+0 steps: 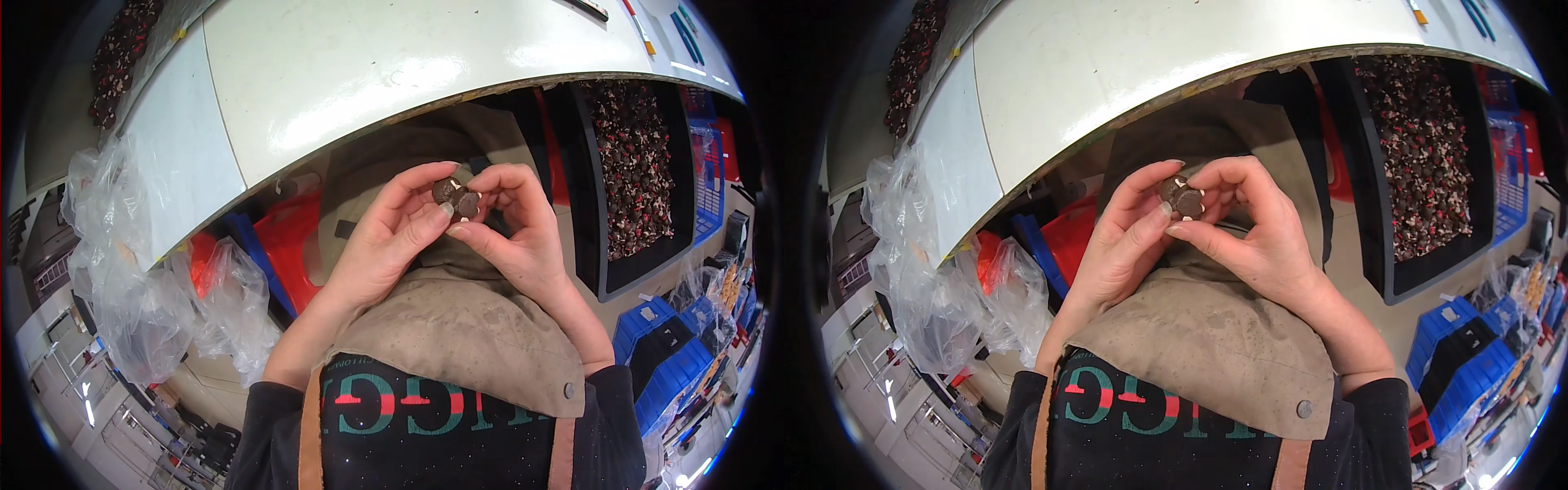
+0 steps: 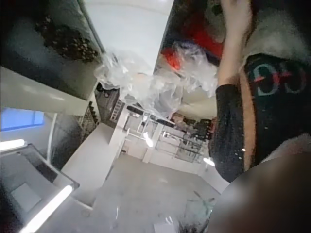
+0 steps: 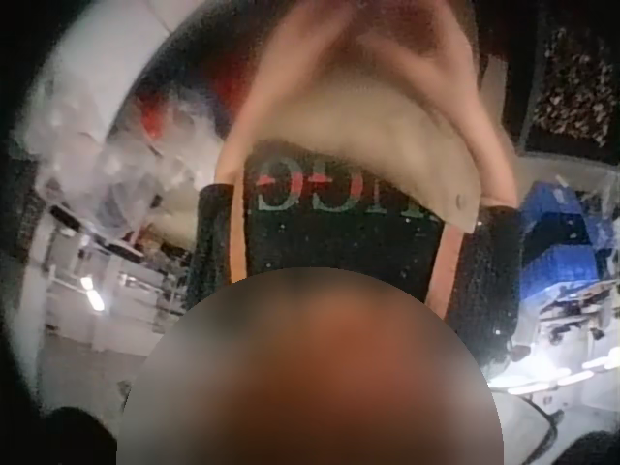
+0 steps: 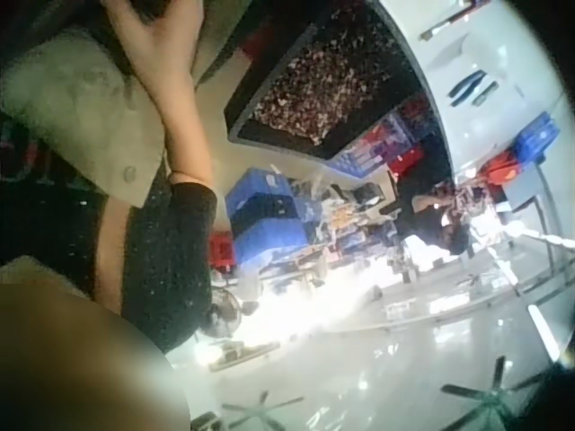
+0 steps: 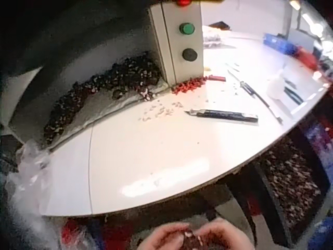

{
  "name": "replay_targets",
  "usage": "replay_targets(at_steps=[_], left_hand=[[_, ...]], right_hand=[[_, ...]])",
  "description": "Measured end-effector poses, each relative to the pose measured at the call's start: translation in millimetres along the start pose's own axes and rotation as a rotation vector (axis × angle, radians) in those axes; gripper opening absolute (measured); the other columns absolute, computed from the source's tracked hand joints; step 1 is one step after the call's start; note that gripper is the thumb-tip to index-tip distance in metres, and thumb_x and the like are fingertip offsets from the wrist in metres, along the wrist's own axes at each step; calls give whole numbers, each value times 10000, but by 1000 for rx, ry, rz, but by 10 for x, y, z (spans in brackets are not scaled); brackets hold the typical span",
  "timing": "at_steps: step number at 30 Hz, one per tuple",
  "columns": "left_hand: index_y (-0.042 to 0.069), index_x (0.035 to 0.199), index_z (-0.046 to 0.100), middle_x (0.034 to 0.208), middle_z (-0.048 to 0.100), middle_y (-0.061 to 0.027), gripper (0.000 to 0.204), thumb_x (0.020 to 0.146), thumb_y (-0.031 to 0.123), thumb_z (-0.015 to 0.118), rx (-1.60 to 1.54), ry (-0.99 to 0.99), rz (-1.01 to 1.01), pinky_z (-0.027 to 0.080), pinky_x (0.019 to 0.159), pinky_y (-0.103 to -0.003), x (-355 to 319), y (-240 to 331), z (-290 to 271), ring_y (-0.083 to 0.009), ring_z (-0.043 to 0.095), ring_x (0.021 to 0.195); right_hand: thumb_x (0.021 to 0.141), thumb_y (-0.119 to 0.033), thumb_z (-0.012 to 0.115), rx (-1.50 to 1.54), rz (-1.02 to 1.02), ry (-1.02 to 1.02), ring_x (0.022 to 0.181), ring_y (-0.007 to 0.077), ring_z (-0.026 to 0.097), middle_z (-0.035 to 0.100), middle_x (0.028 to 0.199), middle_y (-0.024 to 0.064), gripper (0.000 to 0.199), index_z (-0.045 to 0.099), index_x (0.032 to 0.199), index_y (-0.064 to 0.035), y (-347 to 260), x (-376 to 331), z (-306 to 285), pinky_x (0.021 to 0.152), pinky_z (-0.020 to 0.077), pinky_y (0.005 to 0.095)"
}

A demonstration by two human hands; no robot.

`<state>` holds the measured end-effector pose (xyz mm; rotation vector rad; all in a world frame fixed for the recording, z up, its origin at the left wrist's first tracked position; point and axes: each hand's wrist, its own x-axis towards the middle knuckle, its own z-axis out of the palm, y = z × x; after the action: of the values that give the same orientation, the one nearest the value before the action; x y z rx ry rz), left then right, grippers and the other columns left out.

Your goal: Assemble small toy figurines by gluing component parts together and cleaning them with a brush at a factory workbench.

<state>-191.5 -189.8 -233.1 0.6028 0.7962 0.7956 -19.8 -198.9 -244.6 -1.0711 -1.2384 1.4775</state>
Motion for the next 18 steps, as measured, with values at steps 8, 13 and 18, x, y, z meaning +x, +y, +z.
replay_targets(at_steps=[8, 13, 18], left_hand=[[40, 1317, 414, 1165, 544, -69, 424, 929, 167, 531, 48, 9, 11, 390, 968, -273, -8, -34, -9, -135, 502, 1118], [38, 1306, 436, 1142, 555, -53, 405, 929, 161, 519, 12, 8, -40, 392, 938, -250, 8, -82, -66, -112, 506, 1078], [29, 1298, 447, 1144, 552, -54, 400, 927, 158, 522, 0, -12, -67, 394, 922, -246, 147, -63, -18, -108, 506, 1063]], right_hand=[[751, 10, 719, -2, 7, 18, 808, 76, 495, 530, 934, 20, 393, 465, 1048, -34, 14, -21, 13, 746, 420, 216], [744, 18, 724, -118, -19, 10, 792, 66, 493, 534, 928, 20, 350, 490, 1000, -28, 72, -23, 9, 715, 416, 200], [738, 10, 732, -150, -4, 47, 760, 65, 503, 538, 886, 15, 344, 493, 981, -29, 40, 41, -75, 692, 425, 200]])
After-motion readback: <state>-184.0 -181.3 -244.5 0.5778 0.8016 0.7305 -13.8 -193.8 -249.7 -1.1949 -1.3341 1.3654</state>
